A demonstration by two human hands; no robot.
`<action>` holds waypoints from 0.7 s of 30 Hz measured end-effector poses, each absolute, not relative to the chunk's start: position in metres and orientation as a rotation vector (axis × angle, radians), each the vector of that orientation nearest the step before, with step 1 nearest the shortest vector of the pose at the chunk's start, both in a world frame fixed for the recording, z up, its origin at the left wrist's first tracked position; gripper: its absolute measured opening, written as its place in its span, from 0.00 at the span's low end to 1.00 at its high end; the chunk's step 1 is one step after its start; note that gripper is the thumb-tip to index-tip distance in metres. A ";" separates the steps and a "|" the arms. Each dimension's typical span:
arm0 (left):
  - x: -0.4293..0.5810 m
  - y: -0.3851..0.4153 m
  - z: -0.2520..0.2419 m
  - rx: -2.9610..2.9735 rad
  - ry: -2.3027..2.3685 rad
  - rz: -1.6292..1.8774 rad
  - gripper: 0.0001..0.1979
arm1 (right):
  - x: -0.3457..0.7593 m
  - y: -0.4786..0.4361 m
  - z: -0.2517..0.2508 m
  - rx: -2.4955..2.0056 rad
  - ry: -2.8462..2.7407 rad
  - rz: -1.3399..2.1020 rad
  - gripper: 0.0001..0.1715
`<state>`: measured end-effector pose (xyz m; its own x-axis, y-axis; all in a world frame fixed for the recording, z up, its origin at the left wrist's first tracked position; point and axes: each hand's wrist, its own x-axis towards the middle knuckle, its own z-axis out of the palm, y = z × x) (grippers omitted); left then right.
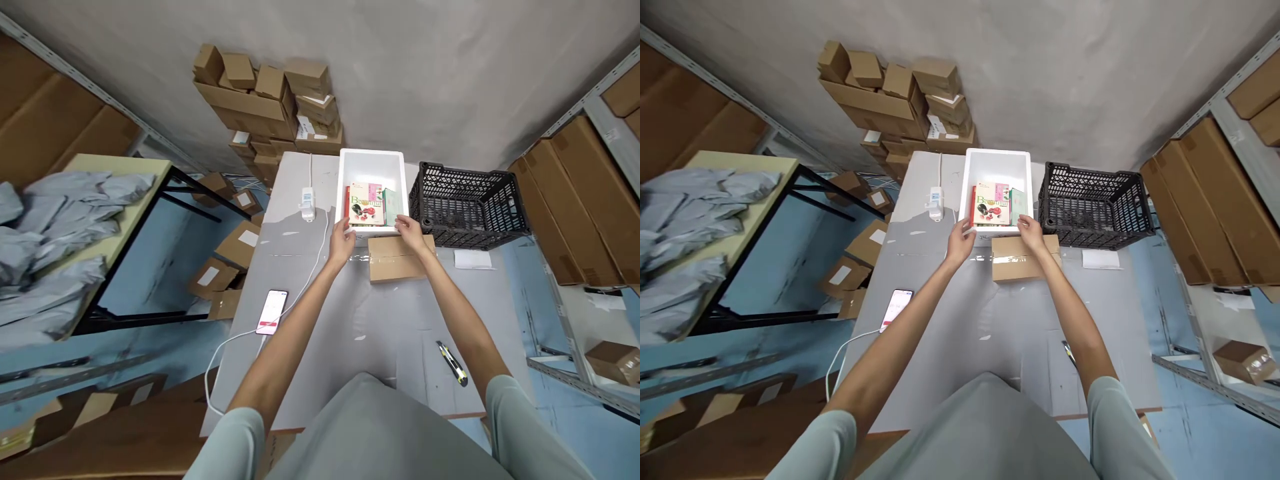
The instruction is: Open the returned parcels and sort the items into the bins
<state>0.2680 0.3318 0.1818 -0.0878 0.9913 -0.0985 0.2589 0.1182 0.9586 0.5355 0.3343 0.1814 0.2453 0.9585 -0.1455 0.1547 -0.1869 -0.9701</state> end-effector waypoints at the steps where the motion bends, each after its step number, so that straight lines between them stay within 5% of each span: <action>1: 0.266 0.311 0.173 1.309 1.487 1.035 0.27 | 0.551 0.314 0.178 -1.579 -1.074 0.999 0.19; 6: 0.283 0.221 0.139 1.135 1.493 0.765 0.28 | 0.610 0.208 0.158 -1.935 -0.912 0.686 0.29; 13: 0.319 0.173 0.141 1.160 1.352 0.713 0.30 | 0.609 0.148 0.149 -1.785 -0.927 0.996 0.35; 21: 0.240 0.033 0.142 1.161 1.284 0.865 0.34 | 0.558 -0.013 0.158 -1.625 -0.966 1.037 0.52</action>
